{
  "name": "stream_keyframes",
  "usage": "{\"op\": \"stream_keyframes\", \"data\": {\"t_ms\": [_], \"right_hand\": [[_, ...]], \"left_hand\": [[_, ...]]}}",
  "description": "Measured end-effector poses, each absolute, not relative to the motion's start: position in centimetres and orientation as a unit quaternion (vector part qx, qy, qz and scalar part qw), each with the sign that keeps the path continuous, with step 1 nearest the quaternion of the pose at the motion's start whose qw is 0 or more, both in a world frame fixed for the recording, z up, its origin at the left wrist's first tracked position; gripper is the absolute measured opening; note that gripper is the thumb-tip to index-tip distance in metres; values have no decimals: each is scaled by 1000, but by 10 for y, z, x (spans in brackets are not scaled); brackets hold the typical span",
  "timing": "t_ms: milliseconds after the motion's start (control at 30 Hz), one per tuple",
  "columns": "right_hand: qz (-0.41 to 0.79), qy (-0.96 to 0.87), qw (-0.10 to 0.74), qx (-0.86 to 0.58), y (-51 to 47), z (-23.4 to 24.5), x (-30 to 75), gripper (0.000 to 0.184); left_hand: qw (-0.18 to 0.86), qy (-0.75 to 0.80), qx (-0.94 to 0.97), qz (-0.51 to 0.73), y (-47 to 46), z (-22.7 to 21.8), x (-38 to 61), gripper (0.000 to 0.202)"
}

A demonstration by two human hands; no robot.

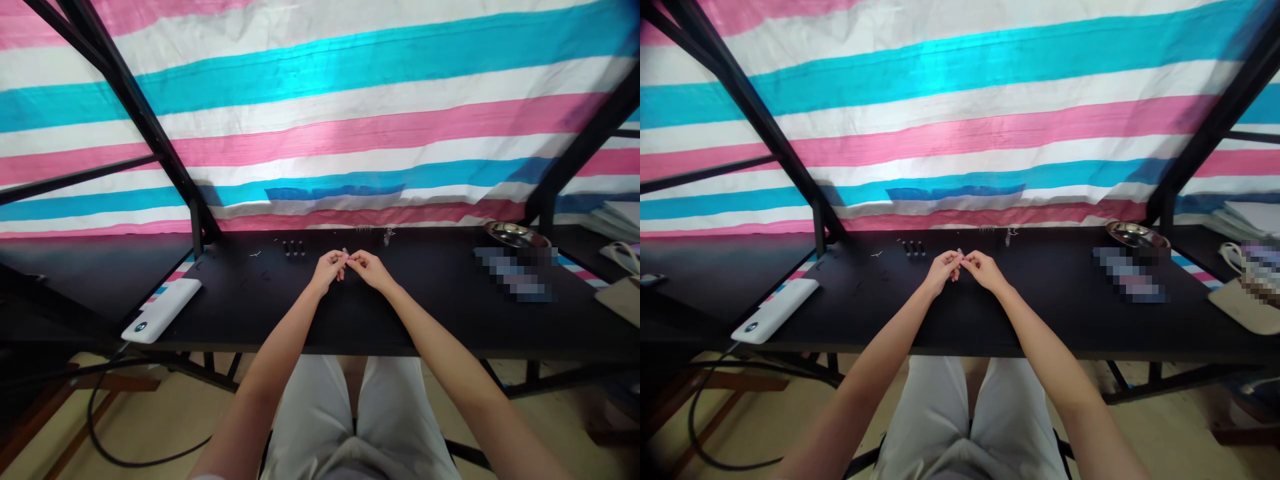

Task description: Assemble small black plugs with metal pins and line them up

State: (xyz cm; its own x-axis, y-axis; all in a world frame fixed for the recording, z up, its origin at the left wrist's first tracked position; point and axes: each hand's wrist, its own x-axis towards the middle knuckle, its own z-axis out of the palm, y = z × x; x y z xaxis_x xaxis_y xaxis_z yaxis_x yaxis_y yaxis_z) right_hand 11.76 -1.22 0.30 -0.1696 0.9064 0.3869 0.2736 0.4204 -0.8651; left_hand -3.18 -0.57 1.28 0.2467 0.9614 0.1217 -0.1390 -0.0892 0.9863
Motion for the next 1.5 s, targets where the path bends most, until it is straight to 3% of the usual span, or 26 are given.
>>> {"op": "stream_keyframes", "data": {"t_ms": [300,500,633,1033,1500], "right_hand": [[372,-725,409,-412,-8,-3,123,33],[185,-639,452,-594,19,-12,160,19],[127,-592,407,-684,38,-13,188,18],[83,-622,322,-709,59,-16,187,16],[66,-613,314,-722,55,-15,183,19]], "left_hand": [[555,389,569,466,-5,9,-30,35],[362,445,661,484,-3,0,-33,27],[301,454,702,459,-5,-2,-34,25],[219,473,772,364,-11,3,-32,31],[200,472,787,344,-15,7,-31,32]]}}
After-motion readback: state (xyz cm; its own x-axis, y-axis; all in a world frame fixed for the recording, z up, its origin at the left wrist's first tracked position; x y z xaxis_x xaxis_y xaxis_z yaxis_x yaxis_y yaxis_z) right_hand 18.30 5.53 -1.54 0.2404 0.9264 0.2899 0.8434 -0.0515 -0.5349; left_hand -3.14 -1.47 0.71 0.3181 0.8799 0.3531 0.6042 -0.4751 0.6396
